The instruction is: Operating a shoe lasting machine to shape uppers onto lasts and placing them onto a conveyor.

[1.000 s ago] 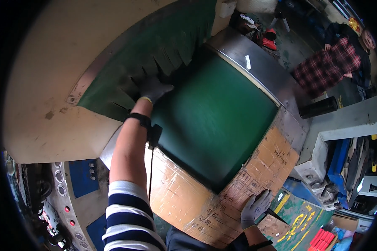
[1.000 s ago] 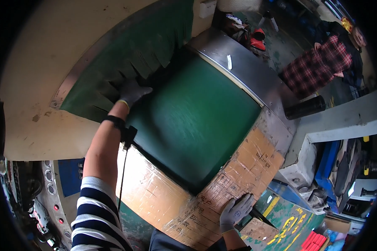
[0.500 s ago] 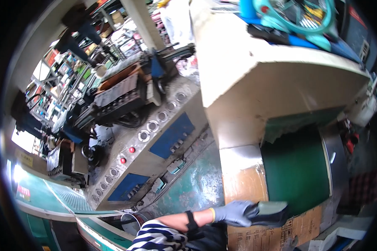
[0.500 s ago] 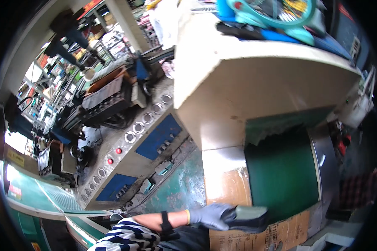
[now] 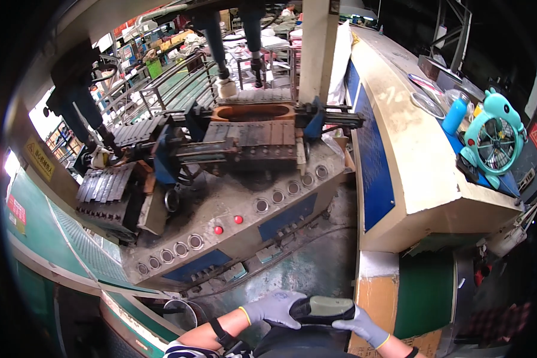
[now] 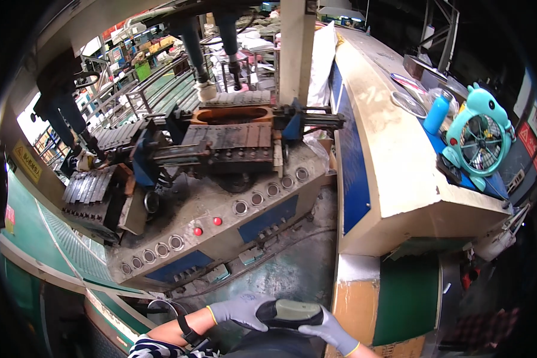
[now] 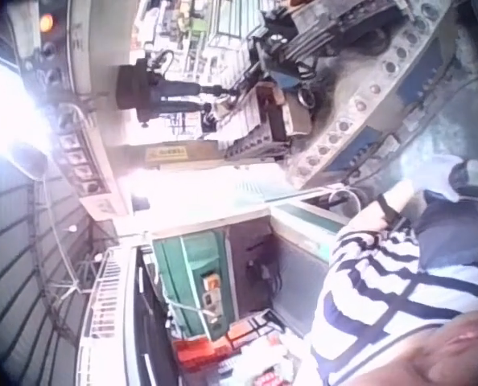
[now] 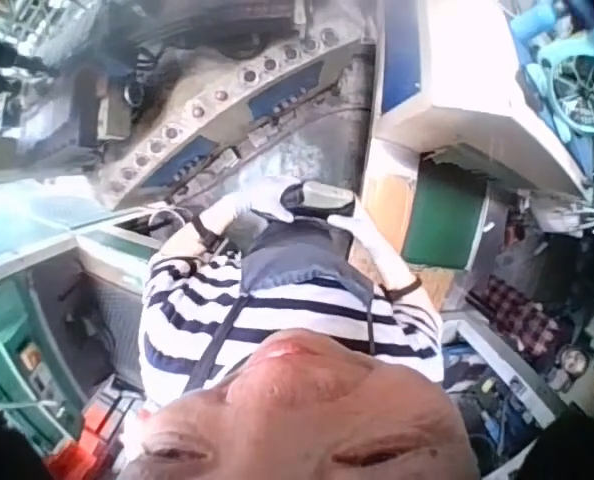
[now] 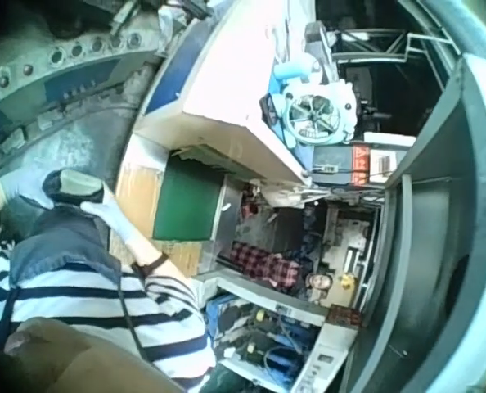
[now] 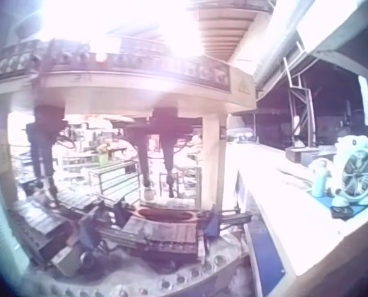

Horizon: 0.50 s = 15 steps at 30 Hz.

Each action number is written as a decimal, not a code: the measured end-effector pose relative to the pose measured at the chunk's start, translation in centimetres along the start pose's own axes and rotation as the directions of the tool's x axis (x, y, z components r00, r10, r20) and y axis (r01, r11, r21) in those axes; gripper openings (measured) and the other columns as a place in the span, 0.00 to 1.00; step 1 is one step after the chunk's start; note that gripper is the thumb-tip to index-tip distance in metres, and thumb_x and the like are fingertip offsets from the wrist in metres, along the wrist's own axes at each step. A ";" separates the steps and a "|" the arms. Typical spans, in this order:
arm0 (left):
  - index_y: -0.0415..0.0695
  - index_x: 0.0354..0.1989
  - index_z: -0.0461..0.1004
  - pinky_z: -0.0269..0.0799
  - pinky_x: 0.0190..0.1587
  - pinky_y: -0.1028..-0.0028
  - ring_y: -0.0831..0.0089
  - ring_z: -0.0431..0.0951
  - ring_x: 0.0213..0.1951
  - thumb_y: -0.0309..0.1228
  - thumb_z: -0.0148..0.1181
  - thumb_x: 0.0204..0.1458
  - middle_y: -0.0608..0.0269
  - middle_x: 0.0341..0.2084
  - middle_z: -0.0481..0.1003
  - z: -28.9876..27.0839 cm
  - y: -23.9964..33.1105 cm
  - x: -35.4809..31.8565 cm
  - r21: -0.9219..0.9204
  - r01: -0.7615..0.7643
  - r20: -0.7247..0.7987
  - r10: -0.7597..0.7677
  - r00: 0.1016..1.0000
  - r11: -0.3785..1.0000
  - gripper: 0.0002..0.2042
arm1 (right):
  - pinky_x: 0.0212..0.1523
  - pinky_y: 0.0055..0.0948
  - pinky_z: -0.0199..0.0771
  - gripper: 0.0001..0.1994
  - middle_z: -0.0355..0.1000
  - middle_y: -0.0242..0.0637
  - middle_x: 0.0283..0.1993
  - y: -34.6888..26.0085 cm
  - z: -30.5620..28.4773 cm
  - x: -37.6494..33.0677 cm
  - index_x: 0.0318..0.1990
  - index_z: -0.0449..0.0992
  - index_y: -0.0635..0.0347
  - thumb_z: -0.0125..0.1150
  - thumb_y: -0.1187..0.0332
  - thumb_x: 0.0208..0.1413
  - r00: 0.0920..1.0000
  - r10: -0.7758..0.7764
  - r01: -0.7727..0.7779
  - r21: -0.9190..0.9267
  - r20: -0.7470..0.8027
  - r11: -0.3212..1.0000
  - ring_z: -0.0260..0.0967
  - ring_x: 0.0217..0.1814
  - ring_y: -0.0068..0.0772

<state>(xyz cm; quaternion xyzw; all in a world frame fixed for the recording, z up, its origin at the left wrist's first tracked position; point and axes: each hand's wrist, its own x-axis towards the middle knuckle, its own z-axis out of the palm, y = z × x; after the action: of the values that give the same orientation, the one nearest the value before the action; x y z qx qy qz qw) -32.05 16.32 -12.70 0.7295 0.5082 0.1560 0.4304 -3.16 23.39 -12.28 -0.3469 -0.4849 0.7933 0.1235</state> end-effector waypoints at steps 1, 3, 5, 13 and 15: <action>0.40 0.53 0.70 0.69 0.52 0.60 0.50 0.75 0.48 0.50 0.71 0.34 0.47 0.45 0.76 -1.9 0.0 -1.4 -0.047 0.016 -0.076 -0.019 0.997 0.999 0.38 | 0.65 0.30 0.62 0.35 0.69 0.35 0.60 -0.9 1.2 1.6 0.62 0.64 0.64 0.74 0.72 0.46 1.000 -0.018 0.018 0.023 0.003 1.000 0.64 0.62 0.26; 0.40 0.53 0.70 0.69 0.52 0.61 0.50 0.76 0.48 0.51 0.72 0.34 0.48 0.45 0.76 -5.8 0.5 -2.8 0.003 0.043 -0.217 -0.041 0.975 0.999 0.38 | 0.65 0.31 0.62 0.34 0.70 0.35 0.59 -3.4 2.6 4.8 0.62 0.65 0.65 0.73 0.74 0.45 0.997 -0.072 0.072 0.056 -0.004 0.996 0.65 0.61 0.27; 0.41 0.53 0.70 0.67 0.53 0.61 0.53 0.76 0.48 0.51 0.72 0.34 0.48 0.44 0.76 -9.4 1.2 -3.2 0.201 0.135 -0.344 -0.059 0.937 0.970 0.38 | 0.65 0.31 0.62 0.32 0.71 0.37 0.59 -6.4 3.5 7.6 0.61 0.67 0.66 0.70 0.76 0.45 0.994 -0.104 0.107 0.116 -0.026 0.987 0.67 0.61 0.28; 0.41 0.54 0.71 0.64 0.60 0.60 0.54 0.71 0.56 0.29 0.61 0.50 0.51 0.53 0.72 -14.3 -4.0 -3.9 0.049 0.167 -0.880 -0.037 0.473 0.985 0.21 | 0.66 0.40 0.66 0.29 0.66 0.48 0.63 -22.5 1.8 25.3 0.64 0.62 0.67 0.56 0.65 0.55 0.860 -0.499 0.509 0.249 -0.104 0.824 0.66 0.65 0.43; 0.42 0.53 0.72 0.67 0.57 0.61 0.53 0.73 0.54 0.31 0.60 0.52 0.50 0.50 0.74 -13.2 -7.0 -3.8 -0.122 0.212 -0.806 -0.222 0.548 0.970 0.19 | 0.62 0.36 0.68 0.26 0.69 0.45 0.60 -26.7 1.4 32.7 0.62 0.64 0.67 0.56 0.67 0.56 0.778 -0.612 0.626 0.242 -0.140 0.741 0.69 0.60 0.39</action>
<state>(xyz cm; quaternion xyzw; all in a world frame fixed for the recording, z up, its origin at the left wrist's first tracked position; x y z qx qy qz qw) -46.76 19.97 -9.77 0.5054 0.7338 0.4216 0.1683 -31.73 53.16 -3.09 -0.1658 -0.4543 0.7572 0.4391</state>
